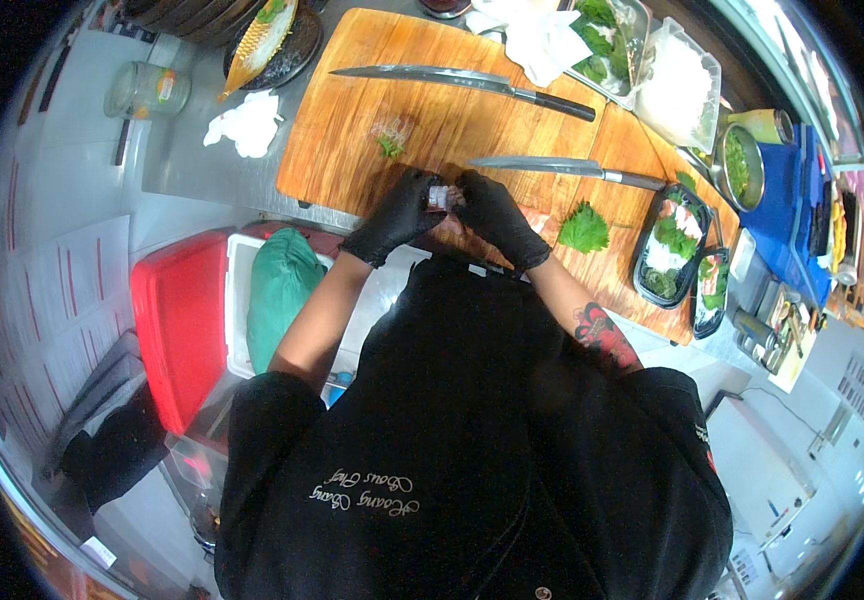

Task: The person assembles sushi by placing shredded white garnish and green leaves into black trays, then arranging sliced raw fish on top. The person handles the trays and ingredients by hand, completing multiple sushi trays.

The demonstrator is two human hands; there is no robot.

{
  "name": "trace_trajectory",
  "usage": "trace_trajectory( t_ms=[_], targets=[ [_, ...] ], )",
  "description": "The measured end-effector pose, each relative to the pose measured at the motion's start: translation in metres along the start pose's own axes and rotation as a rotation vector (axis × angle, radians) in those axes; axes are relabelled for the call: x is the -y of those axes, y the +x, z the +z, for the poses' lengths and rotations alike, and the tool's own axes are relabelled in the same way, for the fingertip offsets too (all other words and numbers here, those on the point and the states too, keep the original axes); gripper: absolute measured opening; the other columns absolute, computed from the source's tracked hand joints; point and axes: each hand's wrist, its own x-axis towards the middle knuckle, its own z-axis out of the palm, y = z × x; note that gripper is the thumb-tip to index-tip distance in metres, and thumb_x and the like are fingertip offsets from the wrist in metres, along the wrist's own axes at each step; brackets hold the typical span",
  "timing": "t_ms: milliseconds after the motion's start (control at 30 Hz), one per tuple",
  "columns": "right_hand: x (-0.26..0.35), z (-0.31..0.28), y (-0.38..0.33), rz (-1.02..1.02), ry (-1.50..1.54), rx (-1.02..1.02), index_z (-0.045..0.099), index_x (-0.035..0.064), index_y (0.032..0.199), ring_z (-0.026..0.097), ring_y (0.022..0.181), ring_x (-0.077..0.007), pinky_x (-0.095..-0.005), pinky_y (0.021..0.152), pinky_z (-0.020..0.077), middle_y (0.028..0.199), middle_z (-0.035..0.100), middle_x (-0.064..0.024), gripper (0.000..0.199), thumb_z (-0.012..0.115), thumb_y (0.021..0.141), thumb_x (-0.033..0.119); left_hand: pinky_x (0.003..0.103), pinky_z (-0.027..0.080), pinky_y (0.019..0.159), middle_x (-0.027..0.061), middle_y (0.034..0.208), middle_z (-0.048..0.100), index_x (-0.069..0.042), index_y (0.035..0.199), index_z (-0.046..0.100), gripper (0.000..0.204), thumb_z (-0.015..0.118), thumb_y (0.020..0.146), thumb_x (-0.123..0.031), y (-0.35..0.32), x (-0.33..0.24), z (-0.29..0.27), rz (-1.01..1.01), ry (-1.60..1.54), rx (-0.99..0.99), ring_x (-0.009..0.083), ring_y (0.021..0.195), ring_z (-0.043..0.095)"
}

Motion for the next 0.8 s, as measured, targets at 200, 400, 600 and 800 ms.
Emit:
trace_trajectory(
  t_ms=[200, 400, 600, 800],
  targets=[
    [0.001, -0.008, 0.005, 0.109, 0.077, -0.011, 0.067, 0.0007, 0.100, 0.067, 0.092, -0.0401, -0.0449, 0.078, 0.0532, 0.095, 0.069, -0.0220, 0.033, 0.068, 0.084, 0.030, 0.041, 0.052, 0.085, 0.0216, 0.100, 0.067, 0.005, 0.109, 0.064, 0.040, 0.076, 0.075, -0.013, 0.008, 0.011, -0.007, -0.012, -0.111, 0.076, 0.0356, 0.094, 0.066],
    [-0.017, -0.010, 0.018, -0.024, -0.035, 0.192, 0.069, 0.0010, 0.097, 0.066, 0.087, -0.0397, -0.0432, 0.078, 0.0529, 0.094, 0.070, -0.0209, 0.028, 0.067, 0.084, 0.026, 0.039, 0.053, 0.080, 0.0217, 0.096, 0.069, 0.006, 0.110, 0.064, 0.043, 0.076, 0.073, -0.012, 0.011, 0.002, -0.021, -0.099, -0.125, 0.166, 0.0316, 0.090, 0.068],
    [-0.026, -0.003, 0.018, -0.164, -0.098, 0.223, 0.069, 0.0018, 0.099, 0.066, 0.088, -0.0407, -0.0433, 0.078, 0.0532, 0.098, 0.069, -0.0214, 0.025, 0.067, 0.083, 0.021, 0.039, 0.053, 0.077, 0.0213, 0.093, 0.070, 0.004, 0.106, 0.068, 0.038, 0.077, 0.073, -0.013, 0.013, 0.012, -0.015, -0.148, -0.149, 0.246, 0.0305, 0.085, 0.068],
    [-0.003, 0.004, 0.002, -0.005, -0.013, 0.006, 0.067, 0.0005, 0.101, 0.066, 0.093, -0.0410, -0.0437, 0.079, 0.0540, 0.101, 0.069, -0.0220, 0.032, 0.067, 0.085, 0.028, 0.040, 0.053, 0.076, 0.0219, 0.091, 0.071, 0.002, 0.100, 0.070, 0.033, 0.078, 0.072, -0.014, 0.014, -0.002, -0.011, -0.124, -0.055, 0.146, 0.0334, 0.086, 0.070]
  ],
)
